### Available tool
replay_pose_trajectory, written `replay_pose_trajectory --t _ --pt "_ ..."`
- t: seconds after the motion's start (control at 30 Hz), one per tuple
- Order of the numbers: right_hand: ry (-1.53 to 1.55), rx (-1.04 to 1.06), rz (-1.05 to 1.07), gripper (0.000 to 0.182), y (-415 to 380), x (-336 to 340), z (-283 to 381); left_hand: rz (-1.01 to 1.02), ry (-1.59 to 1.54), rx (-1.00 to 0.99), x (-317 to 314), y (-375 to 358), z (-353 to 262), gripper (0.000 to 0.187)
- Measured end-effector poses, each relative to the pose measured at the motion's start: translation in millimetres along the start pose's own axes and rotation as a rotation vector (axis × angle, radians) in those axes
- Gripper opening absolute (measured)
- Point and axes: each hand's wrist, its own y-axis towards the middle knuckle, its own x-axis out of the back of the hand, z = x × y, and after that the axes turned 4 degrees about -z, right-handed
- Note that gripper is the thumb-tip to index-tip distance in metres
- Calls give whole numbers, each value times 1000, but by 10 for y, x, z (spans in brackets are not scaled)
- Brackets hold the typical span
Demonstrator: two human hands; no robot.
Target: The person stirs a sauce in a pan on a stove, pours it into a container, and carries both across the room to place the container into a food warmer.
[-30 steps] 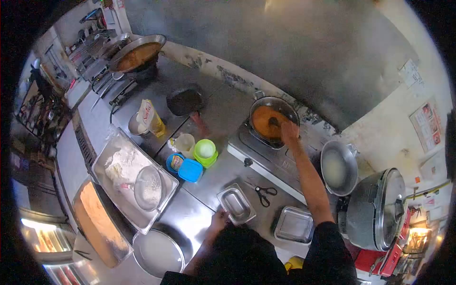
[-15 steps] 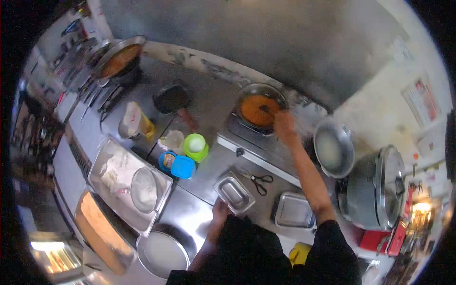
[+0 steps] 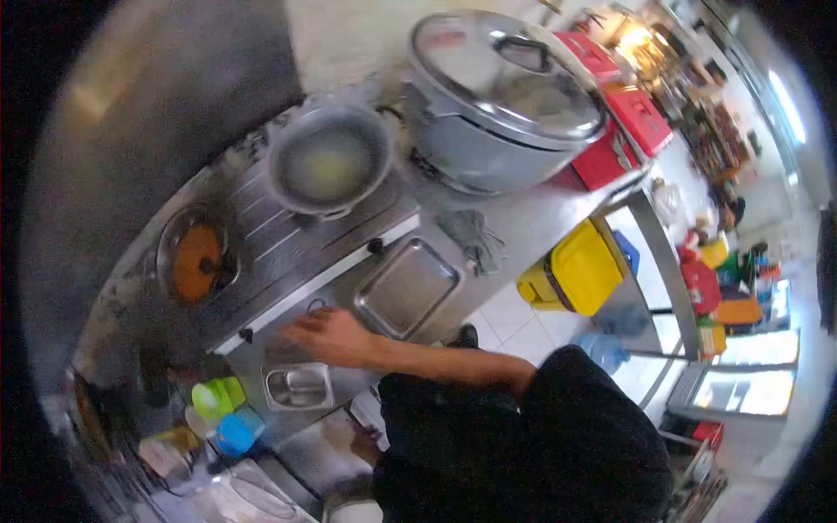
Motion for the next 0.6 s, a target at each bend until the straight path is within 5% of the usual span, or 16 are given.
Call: replay_pose_trajectory --t 0.03,0.13,0.23,0.33,0.37,0.43,0.47,0.5,0.57,0.6 --pt "-13 -238 111 38 -295 356 -205 35 148 -63 -108 -113 66 24" --pt "-429 -812 -197 47 -1564 954 -1487 84 442 -183 -512 -343 112 24" --pt "-848 -842 -229 53 -1986 1553 -2321 93 607 -210 -1531 -415 -94 22" --pt "-699 -1007 115 54 -2267 1618 -3045 210 672 -111 -2602 -522 -225 16" --pt "-649 -1124 413 55 -2690 1414 -3799 240 693 -354 -2754 -335 135 16" --pt "-279 -936 69 46 -2440 1864 -3347 298 847 -344 -3543 -557 -143 19" --pt "-149 -665 -270 41 -2460 1852 -3302 387 618 -355 -3771 -554 -156 24" --pt "-210 -912 -127 34 -2121 2234 -2673 414 447 -70 -3997 -567 -181 36" --pt "176 -903 -337 36 -1997 2436 -1935 327 407 -98 -4531 -791 -387 44" --pt "-112 -767 -7 41 -1944 2637 -1617 289 377 -152 -4615 -829 -288 47"
